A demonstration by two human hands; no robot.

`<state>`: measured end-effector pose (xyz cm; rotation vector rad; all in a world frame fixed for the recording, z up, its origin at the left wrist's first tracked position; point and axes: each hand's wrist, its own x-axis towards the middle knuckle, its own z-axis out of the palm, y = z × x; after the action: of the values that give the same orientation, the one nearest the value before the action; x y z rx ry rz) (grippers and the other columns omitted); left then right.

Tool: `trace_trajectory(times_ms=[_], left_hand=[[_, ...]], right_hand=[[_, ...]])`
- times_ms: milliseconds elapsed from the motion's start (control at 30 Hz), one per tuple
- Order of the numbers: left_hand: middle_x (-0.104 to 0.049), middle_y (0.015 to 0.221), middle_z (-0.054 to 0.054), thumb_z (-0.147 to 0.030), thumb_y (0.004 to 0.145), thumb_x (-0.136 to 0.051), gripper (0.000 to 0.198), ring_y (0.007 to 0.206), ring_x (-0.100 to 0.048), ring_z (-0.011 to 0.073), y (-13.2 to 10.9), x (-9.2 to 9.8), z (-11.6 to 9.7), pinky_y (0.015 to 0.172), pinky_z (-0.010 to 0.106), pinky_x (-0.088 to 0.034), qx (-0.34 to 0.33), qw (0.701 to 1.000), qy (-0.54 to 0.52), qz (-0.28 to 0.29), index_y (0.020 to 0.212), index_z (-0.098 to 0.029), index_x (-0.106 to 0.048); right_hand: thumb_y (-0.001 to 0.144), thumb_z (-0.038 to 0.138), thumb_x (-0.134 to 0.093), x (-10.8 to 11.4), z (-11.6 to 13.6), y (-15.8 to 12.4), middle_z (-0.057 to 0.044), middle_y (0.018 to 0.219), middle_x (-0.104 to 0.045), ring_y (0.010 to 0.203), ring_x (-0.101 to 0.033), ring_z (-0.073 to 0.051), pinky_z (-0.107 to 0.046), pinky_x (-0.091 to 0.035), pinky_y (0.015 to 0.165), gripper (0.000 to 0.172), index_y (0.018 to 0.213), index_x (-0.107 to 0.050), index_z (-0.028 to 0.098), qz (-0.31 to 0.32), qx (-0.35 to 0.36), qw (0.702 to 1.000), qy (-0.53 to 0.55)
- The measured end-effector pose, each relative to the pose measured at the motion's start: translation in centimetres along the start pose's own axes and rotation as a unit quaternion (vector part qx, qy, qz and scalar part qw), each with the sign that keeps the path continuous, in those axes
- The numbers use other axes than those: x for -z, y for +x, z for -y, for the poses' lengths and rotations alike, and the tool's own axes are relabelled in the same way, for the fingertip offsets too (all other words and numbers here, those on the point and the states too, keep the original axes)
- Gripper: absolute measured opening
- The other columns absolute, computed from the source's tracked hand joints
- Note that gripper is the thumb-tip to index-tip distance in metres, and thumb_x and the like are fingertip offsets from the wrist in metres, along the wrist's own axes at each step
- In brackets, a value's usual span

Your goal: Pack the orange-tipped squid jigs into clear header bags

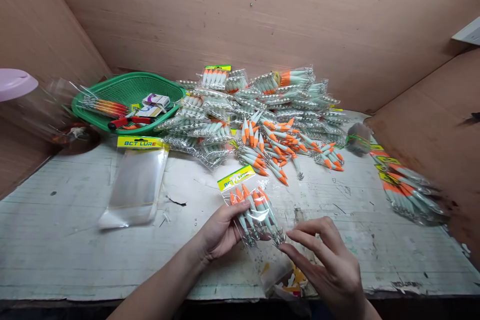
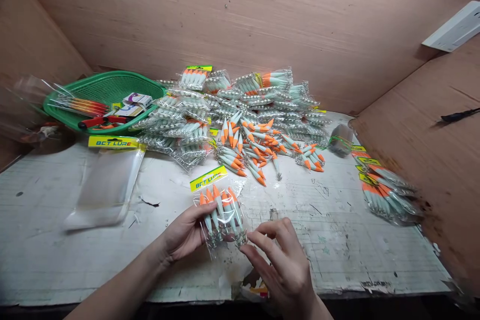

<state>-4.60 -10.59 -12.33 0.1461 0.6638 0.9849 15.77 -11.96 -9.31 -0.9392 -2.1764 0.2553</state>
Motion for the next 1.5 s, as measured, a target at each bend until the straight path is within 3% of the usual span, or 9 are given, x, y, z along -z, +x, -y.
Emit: trace_trajectory(times_ms=[133, 367, 567, 800, 1133, 1300, 1400, 1467, 1500], left_hand=[[-0.071, 0.089, 0.017, -0.023, 0.082, -0.06, 0.035, 0.079, -0.069, 0.0283, -0.1, -0.2, 0.1, 0.068, 0.042, -0.058, 0.018, 1.0, 0.022, -0.001, 0.114, -0.007, -0.06], [-0.071, 0.092, 0.016, -0.02, 0.083, -0.06, 0.029, 0.079, -0.069, 0.0224, -0.1, 0.2, 0.2, 0.072, 0.035, -0.058, 0.016, 0.999, 0.031, 0.014, 0.108, -0.007, -0.063], [-0.071, 0.09, 0.014, -0.021, 0.079, -0.064, 0.031, 0.077, -0.068, 0.0228, -0.1, 0.2, 0.0, 0.067, 0.037, -0.058, 0.025, 0.998, 0.059, 0.01, 0.108, -0.009, -0.063], [-0.071, 0.086, 0.009, -0.023, 0.068, -0.077, 0.034, 0.071, -0.065, 0.0162, 0.6, 0.1, 1.1, 0.071, 0.027, -0.052, -0.031, 0.993, 0.09, -0.074, 0.098, -0.011, -0.067], [-0.072, 0.087, 0.01, -0.023, 0.065, -0.079, 0.035, 0.075, -0.066, 0.0197, 0.6, 0.4, 1.3, 0.077, 0.031, -0.048, -0.004, 0.991, 0.116, -0.061, 0.095, -0.01, -0.068], [-0.072, 0.09, 0.011, -0.026, 0.066, -0.079, 0.036, 0.078, -0.064, 0.0195, 1.0, 0.3, 1.4, 0.078, 0.03, -0.047, -0.006, 0.987, 0.153, -0.045, 0.097, -0.01, -0.068], [-0.069, 0.1, 0.012, -0.036, 0.069, -0.076, 0.05, 0.083, -0.064, 0.0218, 0.6, 0.3, 0.3, 0.074, 0.03, -0.047, -0.036, 0.968, 0.241, -0.057, 0.111, -0.013, -0.062], [-0.067, 0.098, 0.01, -0.039, 0.067, -0.076, 0.063, 0.076, -0.064, 0.0205, -0.4, 0.3, -0.7, 0.068, 0.029, -0.046, -0.086, 0.927, 0.339, -0.136, 0.121, -0.016, -0.055], [-0.066, 0.094, 0.008, -0.04, 0.065, -0.077, 0.068, 0.071, -0.063, 0.0191, -1.1, 0.4, -1.0, 0.065, 0.028, -0.045, -0.12, 0.888, 0.399, -0.194, 0.124, -0.017, -0.053]], right_hand=[[0.079, 0.013, -0.067, -0.1, -0.2, 0.1, -0.004, 0.082, -0.053, 0.075, -0.055, -0.016, -0.029, -0.05, 0.059, 0.018, 0.096, -0.061, 0.019, 0.0, -0.018, 1.0, 0.011], [0.081, 0.011, -0.064, -0.1, -0.3, 0.6, -0.005, 0.083, -0.058, 0.075, -0.058, -0.016, -0.029, -0.051, 0.063, 0.018, 0.097, -0.061, 0.017, 0.016, -0.015, 0.999, 0.036], [0.084, 0.013, -0.062, -0.7, -0.2, 0.3, -0.002, 0.074, -0.061, 0.066, -0.059, -0.014, -0.026, -0.05, 0.057, 0.011, 0.093, -0.059, 0.018, 0.031, -0.042, 0.997, 0.063], [0.085, 0.008, -0.056, -2.3, 0.1, -1.8, -0.001, 0.067, -0.061, 0.059, -0.057, -0.012, -0.025, -0.047, 0.052, 0.011, 0.085, -0.059, 0.018, 0.015, -0.058, 0.996, 0.07], [0.085, 0.008, -0.054, -3.4, 0.4, -3.0, -0.004, 0.074, -0.064, 0.067, -0.062, -0.016, -0.027, -0.051, 0.06, 0.016, 0.098, -0.059, 0.017, -0.041, -0.056, 0.997, 0.029], [0.088, 0.008, -0.049, -4.0, 0.4, -3.4, -0.002, 0.07, -0.06, 0.062, -0.059, -0.013, -0.023, -0.048, 0.056, 0.013, 0.092, -0.057, 0.017, -0.031, -0.09, 0.994, 0.051], [0.09, 0.011, -0.049, -4.7, 0.1, -3.7, -0.001, 0.067, -0.058, 0.058, -0.057, -0.012, -0.022, -0.046, 0.053, 0.01, 0.088, -0.055, 0.018, -0.026, -0.11, 0.993, 0.038], [0.09, 0.012, -0.049, -5.1, 0.0, -4.0, 0.0, 0.066, -0.056, 0.057, -0.055, -0.011, -0.022, -0.045, 0.053, 0.01, 0.085, -0.055, 0.018, -0.015, -0.102, 0.995, 0.014], [0.09, 0.013, -0.049, -5.3, 0.0, -4.1, 0.0, 0.065, -0.055, 0.056, -0.054, -0.012, -0.022, -0.044, 0.052, 0.01, 0.085, -0.055, 0.018, -0.008, -0.097, 0.995, 0.002]])
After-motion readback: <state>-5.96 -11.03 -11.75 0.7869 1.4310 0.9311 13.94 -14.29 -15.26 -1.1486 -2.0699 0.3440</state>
